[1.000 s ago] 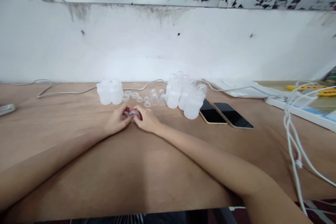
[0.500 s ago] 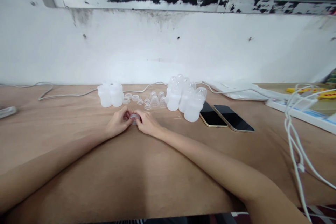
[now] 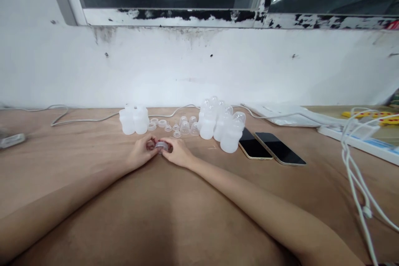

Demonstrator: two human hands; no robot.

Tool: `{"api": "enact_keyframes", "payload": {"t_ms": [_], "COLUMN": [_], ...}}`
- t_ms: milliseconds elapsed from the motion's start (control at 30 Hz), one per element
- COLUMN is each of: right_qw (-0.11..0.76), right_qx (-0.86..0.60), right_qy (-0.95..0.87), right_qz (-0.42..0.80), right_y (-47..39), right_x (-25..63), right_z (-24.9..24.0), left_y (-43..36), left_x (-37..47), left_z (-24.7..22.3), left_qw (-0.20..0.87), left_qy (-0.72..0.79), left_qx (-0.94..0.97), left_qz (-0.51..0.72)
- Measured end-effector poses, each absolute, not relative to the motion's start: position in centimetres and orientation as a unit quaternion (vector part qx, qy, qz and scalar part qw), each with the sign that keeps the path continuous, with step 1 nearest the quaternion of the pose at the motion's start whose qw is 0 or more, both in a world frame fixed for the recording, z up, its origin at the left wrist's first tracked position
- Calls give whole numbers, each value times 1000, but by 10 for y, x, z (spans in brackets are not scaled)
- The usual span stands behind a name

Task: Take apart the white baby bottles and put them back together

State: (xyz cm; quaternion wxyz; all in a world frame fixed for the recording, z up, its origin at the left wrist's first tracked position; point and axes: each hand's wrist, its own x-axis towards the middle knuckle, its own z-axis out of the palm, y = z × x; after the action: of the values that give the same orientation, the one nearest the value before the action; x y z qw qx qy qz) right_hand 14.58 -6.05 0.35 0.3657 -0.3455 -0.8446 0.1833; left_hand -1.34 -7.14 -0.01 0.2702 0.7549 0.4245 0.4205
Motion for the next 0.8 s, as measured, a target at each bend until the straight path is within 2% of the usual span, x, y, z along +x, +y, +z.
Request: {"api": "enact_keyframes", "payload": {"t_ms": [267, 500, 667, 800], "right_qw": [359, 370, 402, 382], "right_qx": [-355, -386, -351, -320], "right_qy": [-843, -829, -820, -815], "right_qz": [185, 165, 207, 297], "right_y": [-64, -63, -61, -63], "right_x": [144, 142, 144, 146], "right_z": [6, 4, 2, 5], "left_y": [-74, -75, -77, -80], "left_x": [-12, -9, -10, -12], "left_z": [5, 6, 8, 7], "left_qw": [200, 181, 165, 133], "left_qy": [464, 475, 449, 452], "left_qx": [759, 756, 760, 775], "left_qz": [411, 413, 439, 422]}}
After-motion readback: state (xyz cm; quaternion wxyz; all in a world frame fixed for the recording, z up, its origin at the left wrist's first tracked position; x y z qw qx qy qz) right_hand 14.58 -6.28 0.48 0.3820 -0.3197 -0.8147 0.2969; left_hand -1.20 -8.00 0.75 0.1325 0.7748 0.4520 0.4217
